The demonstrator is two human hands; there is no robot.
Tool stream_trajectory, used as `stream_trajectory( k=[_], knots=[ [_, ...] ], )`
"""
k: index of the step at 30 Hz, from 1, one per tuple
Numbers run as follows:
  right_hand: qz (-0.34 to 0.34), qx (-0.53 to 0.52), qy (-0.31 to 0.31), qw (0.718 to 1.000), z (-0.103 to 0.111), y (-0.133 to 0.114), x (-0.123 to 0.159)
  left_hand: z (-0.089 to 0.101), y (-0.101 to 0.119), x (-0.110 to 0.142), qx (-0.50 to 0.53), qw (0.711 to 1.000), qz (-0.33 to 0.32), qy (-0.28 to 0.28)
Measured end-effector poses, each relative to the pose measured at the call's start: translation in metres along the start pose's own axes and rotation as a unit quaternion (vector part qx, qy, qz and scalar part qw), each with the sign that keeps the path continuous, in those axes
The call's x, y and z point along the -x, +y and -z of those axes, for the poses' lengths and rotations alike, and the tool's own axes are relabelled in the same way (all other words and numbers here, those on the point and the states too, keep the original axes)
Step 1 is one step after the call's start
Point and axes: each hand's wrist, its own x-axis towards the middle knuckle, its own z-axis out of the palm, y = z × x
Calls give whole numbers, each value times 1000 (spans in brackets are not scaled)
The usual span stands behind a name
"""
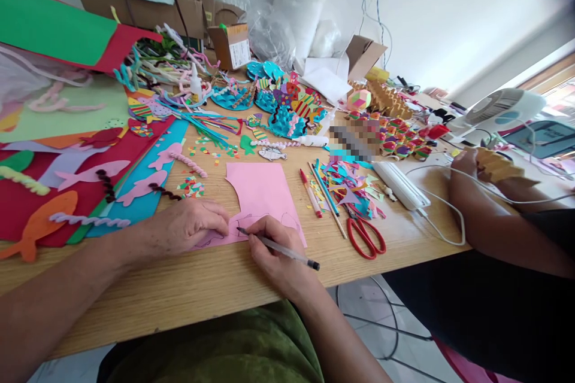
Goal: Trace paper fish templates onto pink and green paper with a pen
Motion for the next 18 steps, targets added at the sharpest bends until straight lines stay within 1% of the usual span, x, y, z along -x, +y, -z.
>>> stream_trajectory(
  k=[5, 12, 18],
  knots=[
    [8, 15, 2, 1000, -2, 3, 0, 7, 2, -1, -5, 1000, -21, -19],
    [8, 11, -6, 1000, -2, 3, -1, 4, 7, -2, -15, 1000, -19, -7],
    [11, 12, -5, 1000, -2, 2, -1, 1, 5, -1, -22, 999, -25, -4]
  ],
)
